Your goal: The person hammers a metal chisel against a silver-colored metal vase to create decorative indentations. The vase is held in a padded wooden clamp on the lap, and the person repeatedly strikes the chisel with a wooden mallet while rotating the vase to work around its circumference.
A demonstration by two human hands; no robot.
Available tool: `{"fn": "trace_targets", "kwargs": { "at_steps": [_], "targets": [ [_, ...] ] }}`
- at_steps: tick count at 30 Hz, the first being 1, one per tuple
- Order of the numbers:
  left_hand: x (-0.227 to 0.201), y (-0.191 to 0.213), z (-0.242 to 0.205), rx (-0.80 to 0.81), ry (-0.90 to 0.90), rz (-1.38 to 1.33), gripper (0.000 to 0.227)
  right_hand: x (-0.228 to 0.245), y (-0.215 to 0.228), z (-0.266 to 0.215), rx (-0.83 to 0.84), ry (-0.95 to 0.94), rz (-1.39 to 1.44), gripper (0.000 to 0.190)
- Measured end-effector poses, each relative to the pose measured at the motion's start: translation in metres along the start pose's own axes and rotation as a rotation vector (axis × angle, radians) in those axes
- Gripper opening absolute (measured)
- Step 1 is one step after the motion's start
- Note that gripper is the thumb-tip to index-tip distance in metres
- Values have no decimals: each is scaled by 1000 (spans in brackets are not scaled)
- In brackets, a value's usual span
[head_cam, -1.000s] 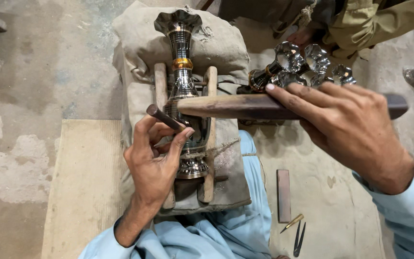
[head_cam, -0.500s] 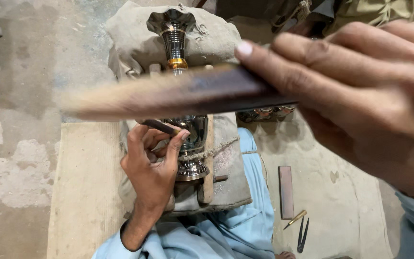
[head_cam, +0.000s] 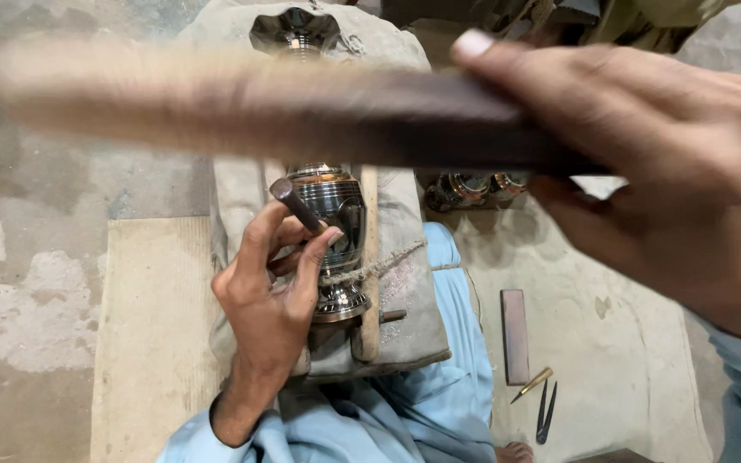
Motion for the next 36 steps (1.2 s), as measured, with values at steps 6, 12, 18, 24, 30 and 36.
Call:
{"fn": "trace_targets", "kwargs": {
  "at_steps": [6,12,18,24,30,36],
  "targets": [
    [0,0,6,59,21,64,44,-14,-15,-16,40,75,-293,67],
    [-4,0,12,83,-2,100,47,-23,-38,-33,-66,18,-144,65],
    [-5,-3,19,185,12,61,46,-29,-49,-43,-105,-150,28,64],
    [-6,-6,23,247,13,70,47,-34,-54,-50,-152,-234,206,68],
    [-11,-10,30,292,-9,119,48,-36,-66,-67,-197,-268,292,72],
    [-20,-12,34,426,-17,57,48,-40,-89,-92,-209,-394,353,71]
  ]
}}
Point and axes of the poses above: each hand's wrist, its own z-axis towards the middle knuckle, its own y-axis out of the back of the hand, x = y × z, the point moved 6 cm from there along z, towards the middle knuckle, and after that the axes turned 3 degrees about -z, right-handed, at the moved point
